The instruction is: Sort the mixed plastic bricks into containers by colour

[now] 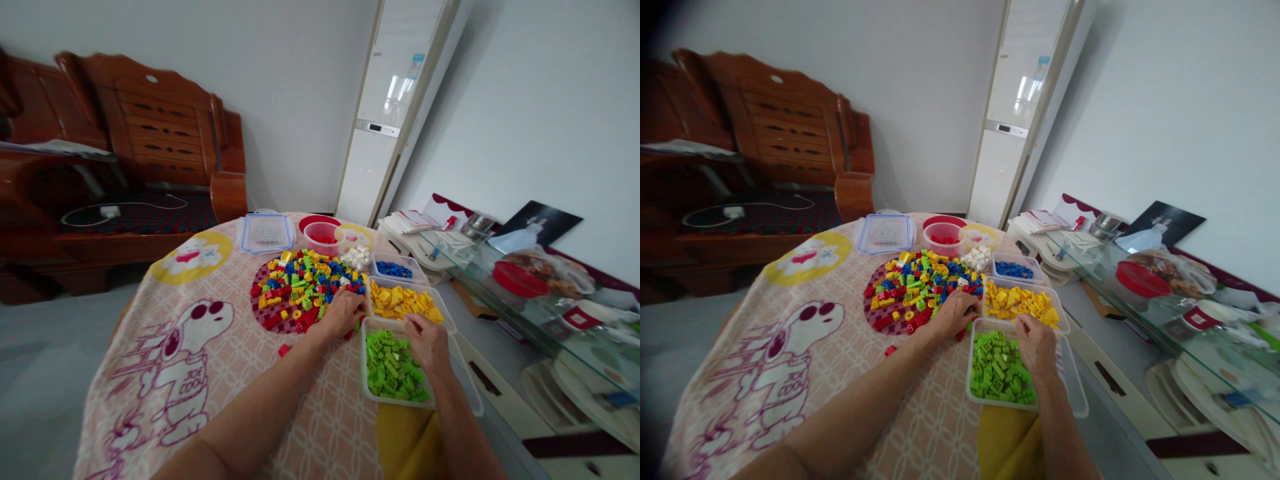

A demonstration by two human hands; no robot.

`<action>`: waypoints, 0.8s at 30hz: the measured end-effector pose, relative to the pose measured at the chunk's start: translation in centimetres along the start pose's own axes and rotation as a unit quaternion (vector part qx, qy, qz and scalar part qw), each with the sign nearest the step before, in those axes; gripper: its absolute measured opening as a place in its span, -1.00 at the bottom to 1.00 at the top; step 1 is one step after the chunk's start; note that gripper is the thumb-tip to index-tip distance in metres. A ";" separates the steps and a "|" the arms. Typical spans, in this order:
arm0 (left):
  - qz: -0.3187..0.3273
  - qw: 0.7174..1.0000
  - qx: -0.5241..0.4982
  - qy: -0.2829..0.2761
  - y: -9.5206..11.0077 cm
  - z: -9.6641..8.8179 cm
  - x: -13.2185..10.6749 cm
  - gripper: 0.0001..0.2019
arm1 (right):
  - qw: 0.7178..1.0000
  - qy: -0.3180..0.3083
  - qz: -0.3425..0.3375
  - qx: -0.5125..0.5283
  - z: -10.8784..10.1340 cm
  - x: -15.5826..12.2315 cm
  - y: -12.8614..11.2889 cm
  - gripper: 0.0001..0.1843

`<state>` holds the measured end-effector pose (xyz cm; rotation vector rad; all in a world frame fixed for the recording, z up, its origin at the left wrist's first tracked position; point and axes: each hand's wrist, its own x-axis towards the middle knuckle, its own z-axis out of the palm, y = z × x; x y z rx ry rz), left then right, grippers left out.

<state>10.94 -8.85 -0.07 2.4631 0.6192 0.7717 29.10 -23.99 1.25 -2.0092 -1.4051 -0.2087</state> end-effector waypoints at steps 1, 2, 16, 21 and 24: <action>0.001 1.000 -0.006 0.002 0.0 0.0 0.0 -0.85 | 1.000 0.001 0.000 0.000 0.0 0.0 0.0 -0.64; 0.003 1.000 -0.012 0.006 0.0 -0.1 0.1 -0.85 | 1.000 0.001 -0.001 0.000 0.0 0.0 0.0 -0.64; -0.033 0.957 -0.287 -0.017 1.8 -3.1 0.8 -0.86 | 1.000 0.003 -0.002 -0.003 0.1 0.1 0.1 -0.61; 0.000 0.947 -0.306 -0.096 2.9 -3.6 0.7 -0.79 | 1.000 0.008 -0.010 0.000 0.1 0.0 0.1 -0.63; -0.030 0.977 -0.197 -0.070 2.3 -4.0 0.7 -0.81 | 1.000 0.008 -0.008 0.002 0.2 0.0 0.2 -0.63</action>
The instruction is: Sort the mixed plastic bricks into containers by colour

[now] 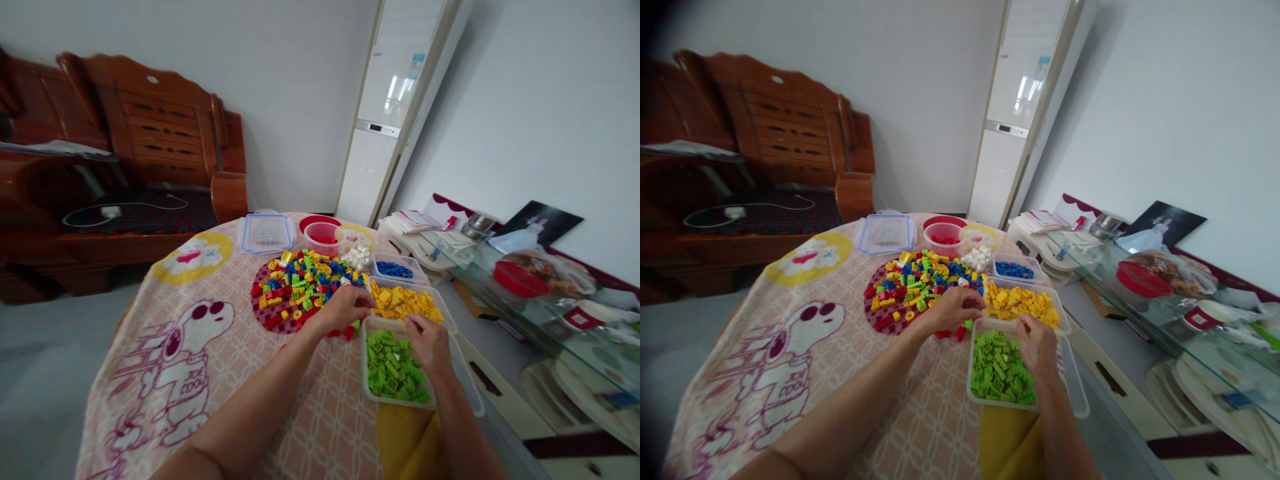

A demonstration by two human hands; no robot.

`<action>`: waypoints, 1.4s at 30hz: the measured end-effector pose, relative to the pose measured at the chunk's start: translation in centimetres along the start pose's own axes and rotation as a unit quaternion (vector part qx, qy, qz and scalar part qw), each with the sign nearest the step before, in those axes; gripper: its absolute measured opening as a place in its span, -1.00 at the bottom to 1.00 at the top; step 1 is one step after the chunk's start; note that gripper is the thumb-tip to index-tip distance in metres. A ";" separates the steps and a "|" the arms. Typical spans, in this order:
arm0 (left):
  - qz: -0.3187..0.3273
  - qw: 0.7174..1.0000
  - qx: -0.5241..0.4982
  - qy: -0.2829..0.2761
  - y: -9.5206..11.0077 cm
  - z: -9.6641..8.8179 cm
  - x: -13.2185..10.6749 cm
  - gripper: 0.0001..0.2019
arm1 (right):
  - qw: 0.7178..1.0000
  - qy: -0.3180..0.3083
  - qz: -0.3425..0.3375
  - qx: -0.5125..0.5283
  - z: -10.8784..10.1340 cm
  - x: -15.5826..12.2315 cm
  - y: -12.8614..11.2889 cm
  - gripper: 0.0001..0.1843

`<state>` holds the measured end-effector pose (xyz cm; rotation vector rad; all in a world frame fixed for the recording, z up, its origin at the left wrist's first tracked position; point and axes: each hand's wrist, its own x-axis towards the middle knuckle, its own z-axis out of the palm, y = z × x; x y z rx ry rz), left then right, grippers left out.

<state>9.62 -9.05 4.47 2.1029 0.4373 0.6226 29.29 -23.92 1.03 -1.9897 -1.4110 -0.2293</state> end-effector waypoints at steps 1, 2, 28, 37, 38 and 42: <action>-0.015 0.999 0.039 0.001 -0.2 -0.2 0.0 -0.82 | 1.000 -0.002 0.001 0.000 0.0 0.0 0.0 -0.64; -0.029 0.997 0.073 -0.005 -0.4 -0.4 0.0 -0.82 | 1.000 -0.004 0.001 0.000 0.0 0.0 0.1 -0.64; -0.026 0.986 0.158 0.033 -1.6 0.3 -0.1 -0.84 | 1.000 0.003 -0.009 -0.014 0.2 0.0 0.3 -0.63; 0.013 0.999 0.042 0.010 0.2 1.0 0.0 -0.81 | 1.000 -0.008 -0.003 -0.008 0.1 0.0 0.1 -0.63; 0.012 0.999 0.047 0.003 0.5 1.1 -0.1 -0.81 | 1.000 -0.011 -0.001 -0.008 0.0 0.0 0.1 -0.63; 0.001 0.997 0.070 -0.019 1.5 1.5 -0.3 -0.81 | 1.000 -0.010 -0.001 -0.008 0.0 0.0 0.0 -0.63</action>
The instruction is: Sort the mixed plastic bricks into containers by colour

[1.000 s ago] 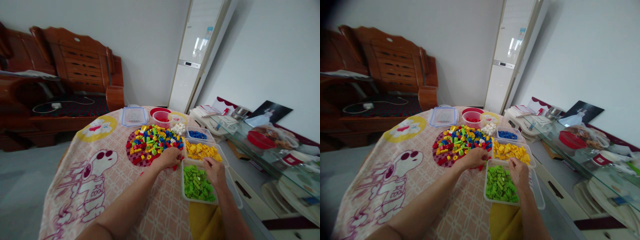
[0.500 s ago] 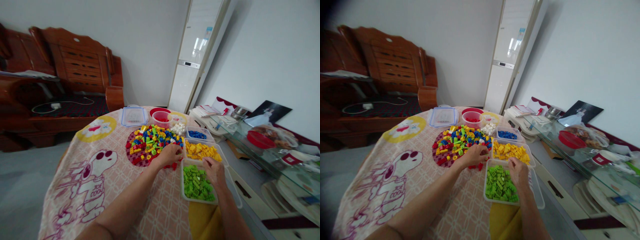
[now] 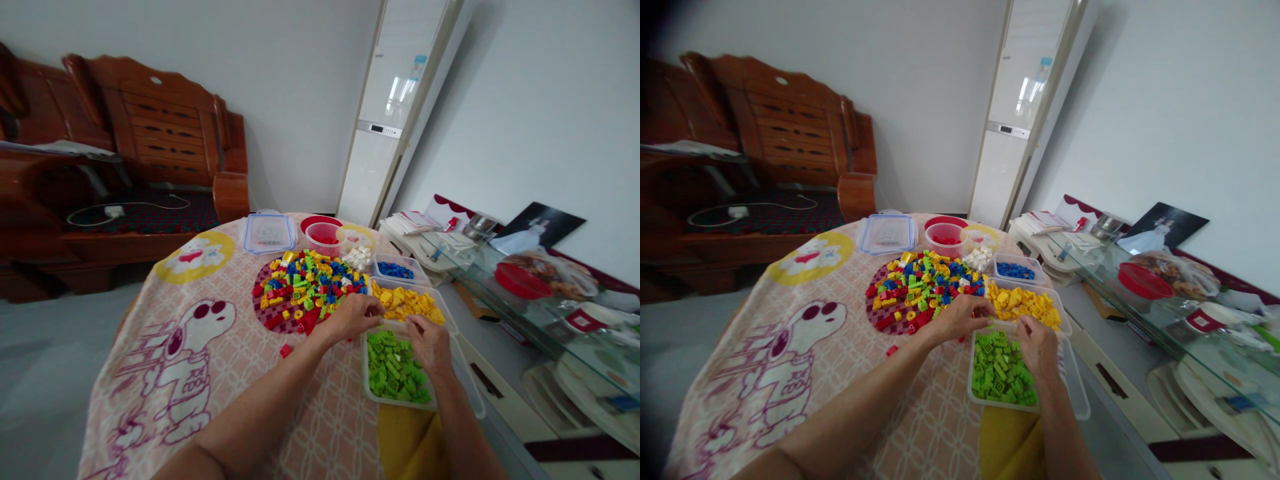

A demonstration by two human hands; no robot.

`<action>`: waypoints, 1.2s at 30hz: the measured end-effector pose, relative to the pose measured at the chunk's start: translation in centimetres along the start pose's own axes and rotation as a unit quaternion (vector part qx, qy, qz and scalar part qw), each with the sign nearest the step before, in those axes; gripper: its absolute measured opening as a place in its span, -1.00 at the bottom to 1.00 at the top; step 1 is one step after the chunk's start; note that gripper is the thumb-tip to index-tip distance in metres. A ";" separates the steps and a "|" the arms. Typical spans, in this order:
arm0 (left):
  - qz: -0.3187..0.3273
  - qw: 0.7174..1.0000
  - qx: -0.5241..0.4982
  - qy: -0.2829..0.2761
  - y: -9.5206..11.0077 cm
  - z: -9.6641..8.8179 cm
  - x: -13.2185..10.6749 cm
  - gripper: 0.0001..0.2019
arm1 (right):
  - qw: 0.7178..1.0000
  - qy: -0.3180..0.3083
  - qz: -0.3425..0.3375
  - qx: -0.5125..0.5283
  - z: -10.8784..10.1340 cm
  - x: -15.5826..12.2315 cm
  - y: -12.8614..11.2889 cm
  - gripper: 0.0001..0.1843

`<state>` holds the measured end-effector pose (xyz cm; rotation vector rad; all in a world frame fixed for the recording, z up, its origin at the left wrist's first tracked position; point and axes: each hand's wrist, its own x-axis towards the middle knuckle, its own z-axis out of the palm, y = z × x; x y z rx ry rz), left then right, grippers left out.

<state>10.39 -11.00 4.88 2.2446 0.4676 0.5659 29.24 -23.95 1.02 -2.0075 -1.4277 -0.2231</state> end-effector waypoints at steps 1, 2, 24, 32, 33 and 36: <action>-0.001 1.000 0.006 -0.004 0.2 0.1 0.0 -0.81 | 1.000 0.002 -0.003 0.001 0.0 0.0 0.0 -0.63; 0.000 1.000 0.011 -0.009 0.4 0.2 -0.1 -0.81 | 1.000 0.003 -0.004 0.002 0.0 0.0 0.0 -0.63; -0.159 0.959 0.235 0.024 -5.1 -6.2 -1.6 -0.82 | 1.000 0.004 -0.003 -0.007 0.1 0.1 0.0 -0.61; -0.124 0.968 0.219 0.022 -5.7 -4.0 -0.7 -0.75 | 1.000 0.009 -0.001 -0.002 0.1 0.1 0.1 -0.61; -0.117 0.970 0.213 0.025 -5.9 -3.8 -0.6 -0.75 | 1.000 0.007 -0.001 -0.001 0.1 0.1 0.1 -0.61; -0.093 0.977 0.185 0.044 -6.2 -3.2 -0.3 -0.74 | 1.000 0.004 0.002 0.001 0.1 0.1 0.1 -0.61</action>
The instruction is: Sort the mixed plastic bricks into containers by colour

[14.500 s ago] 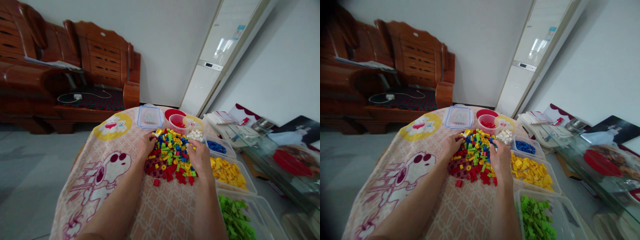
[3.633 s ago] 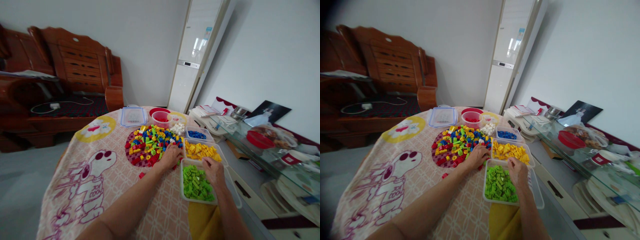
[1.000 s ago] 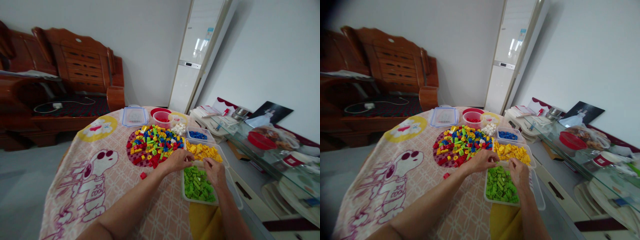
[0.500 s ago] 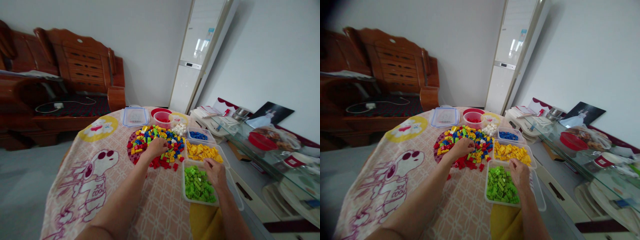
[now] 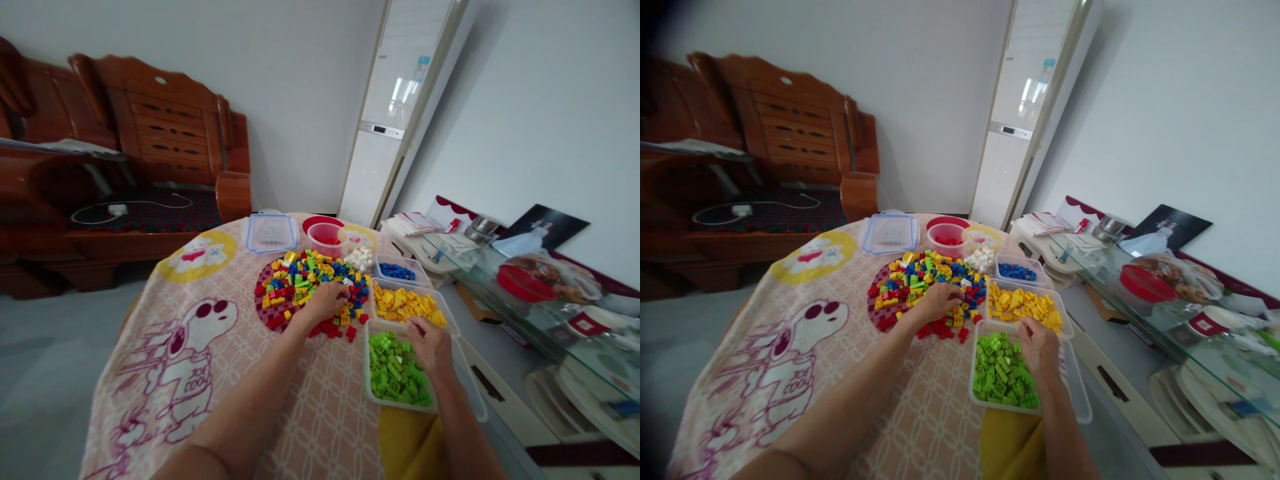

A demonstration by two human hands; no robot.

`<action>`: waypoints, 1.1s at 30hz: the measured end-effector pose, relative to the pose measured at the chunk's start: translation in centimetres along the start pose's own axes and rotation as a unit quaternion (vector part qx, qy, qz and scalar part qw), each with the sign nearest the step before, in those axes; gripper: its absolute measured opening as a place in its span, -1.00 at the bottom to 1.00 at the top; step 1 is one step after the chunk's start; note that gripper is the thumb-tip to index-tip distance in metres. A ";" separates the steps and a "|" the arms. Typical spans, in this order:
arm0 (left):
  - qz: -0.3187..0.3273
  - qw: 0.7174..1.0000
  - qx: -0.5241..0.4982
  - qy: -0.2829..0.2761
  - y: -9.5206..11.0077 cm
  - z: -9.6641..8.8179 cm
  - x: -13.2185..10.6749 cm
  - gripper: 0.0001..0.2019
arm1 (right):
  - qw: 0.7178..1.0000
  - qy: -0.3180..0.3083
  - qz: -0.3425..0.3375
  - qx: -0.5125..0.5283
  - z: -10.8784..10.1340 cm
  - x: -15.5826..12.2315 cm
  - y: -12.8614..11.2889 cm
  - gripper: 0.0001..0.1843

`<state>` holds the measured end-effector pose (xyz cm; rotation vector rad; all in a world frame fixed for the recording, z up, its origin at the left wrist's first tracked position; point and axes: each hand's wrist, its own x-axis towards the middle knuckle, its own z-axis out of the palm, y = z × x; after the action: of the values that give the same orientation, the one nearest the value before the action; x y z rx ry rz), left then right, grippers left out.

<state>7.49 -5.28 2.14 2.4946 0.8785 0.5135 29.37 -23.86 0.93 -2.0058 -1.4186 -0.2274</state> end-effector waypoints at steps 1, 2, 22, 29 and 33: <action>0.003 1.000 -0.015 0.013 0.0 0.2 0.1 -0.71 | 1.000 -0.001 0.000 -0.001 0.0 0.0 0.0 -0.61; 0.004 0.999 -0.030 0.030 0.0 0.3 0.1 -0.67 | 1.000 -0.002 0.000 -0.002 0.0 0.0 0.0 -0.61; -0.002 0.988 0.151 -0.015 0.3 3.0 0.4 -0.72 | 1.000 -0.008 0.001 -0.005 0.0 0.0 -0.2 -0.64; -0.030 0.985 0.168 -0.008 1.0 3.2 0.2 -0.74 | 1.000 -0.004 -0.016 -0.014 0.1 0.0 -0.3 -0.63; -0.040 0.982 0.183 -0.001 1.2 3.6 0.3 -0.74 | 1.000 -0.005 -0.015 -0.007 0.1 0.1 -0.4 -0.62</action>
<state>10.02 -6.91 -0.22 2.7691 1.1577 0.3475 29.04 -23.68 1.07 -2.0006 -1.4587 -0.2425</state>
